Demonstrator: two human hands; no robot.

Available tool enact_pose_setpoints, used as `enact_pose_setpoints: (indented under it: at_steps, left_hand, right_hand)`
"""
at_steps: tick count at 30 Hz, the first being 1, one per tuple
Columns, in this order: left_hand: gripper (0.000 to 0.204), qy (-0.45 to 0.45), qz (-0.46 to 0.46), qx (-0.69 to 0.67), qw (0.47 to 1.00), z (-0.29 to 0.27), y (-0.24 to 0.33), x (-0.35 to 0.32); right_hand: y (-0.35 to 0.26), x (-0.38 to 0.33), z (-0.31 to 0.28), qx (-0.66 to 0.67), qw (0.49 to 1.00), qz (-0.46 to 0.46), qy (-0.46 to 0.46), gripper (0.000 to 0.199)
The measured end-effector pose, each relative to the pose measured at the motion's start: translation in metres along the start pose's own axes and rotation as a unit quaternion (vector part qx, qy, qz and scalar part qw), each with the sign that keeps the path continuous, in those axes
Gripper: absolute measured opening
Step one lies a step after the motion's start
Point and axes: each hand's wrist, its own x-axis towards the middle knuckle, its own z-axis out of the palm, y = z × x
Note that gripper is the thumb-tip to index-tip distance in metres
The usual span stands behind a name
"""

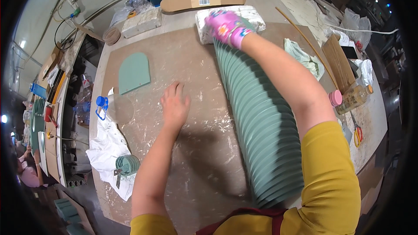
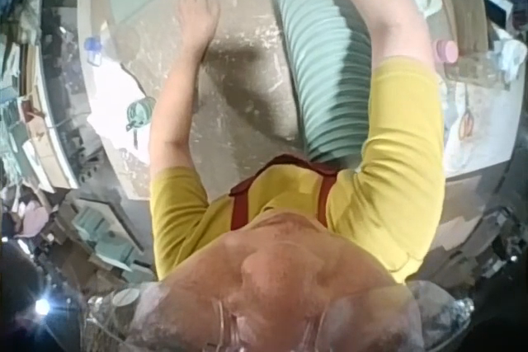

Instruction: The person applies a green liquid from a small container onto a long, ribbed molding using a cloth and their gloved hand.

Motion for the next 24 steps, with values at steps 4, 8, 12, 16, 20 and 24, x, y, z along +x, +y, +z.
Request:
enact_pose_setpoints:
  at_steps: [4, 8, 12, 16, 20, 24]
  left_hand:
    - [0.046, -0.008, -0.012, 0.003, 1.0, 0.0, 0.001, -0.002]
    - [0.047, -0.003, -0.013, 0.004, 1.0, 0.003, 0.001, -0.001]
    - [0.044, -0.003, -0.01, -0.001, 1.0, 0.001, -0.002, -0.001]
    - [0.042, -0.034, -0.01, 0.019, 0.999, -0.012, -0.001, -0.003]
    - [0.043, -0.046, 0.001, 0.054, 0.997, -0.027, 0.014, -0.011]
    - [0.046, 0.013, -0.01, 0.067, 0.998, -0.008, 0.032, -0.042]
  right_hand:
    - [0.047, -0.007, 0.003, 0.124, 0.977, 0.144, 0.095, 0.023]
    - [0.084, -0.029, 0.022, 0.173, 0.94, 0.27, 0.119, 0.029]
    - [0.106, -0.069, 0.035, 0.254, 0.884, 0.387, 0.066, 0.03]
    - [0.12, -0.088, 0.031, 0.357, 0.853, 0.379, -0.014, 0.036]
    - [0.116, -0.083, 0.02, 0.414, 0.837, 0.337, 0.122, 0.037]
    - [0.103, -0.058, 0.018, 0.335, 0.895, 0.23, 0.185, 0.034]
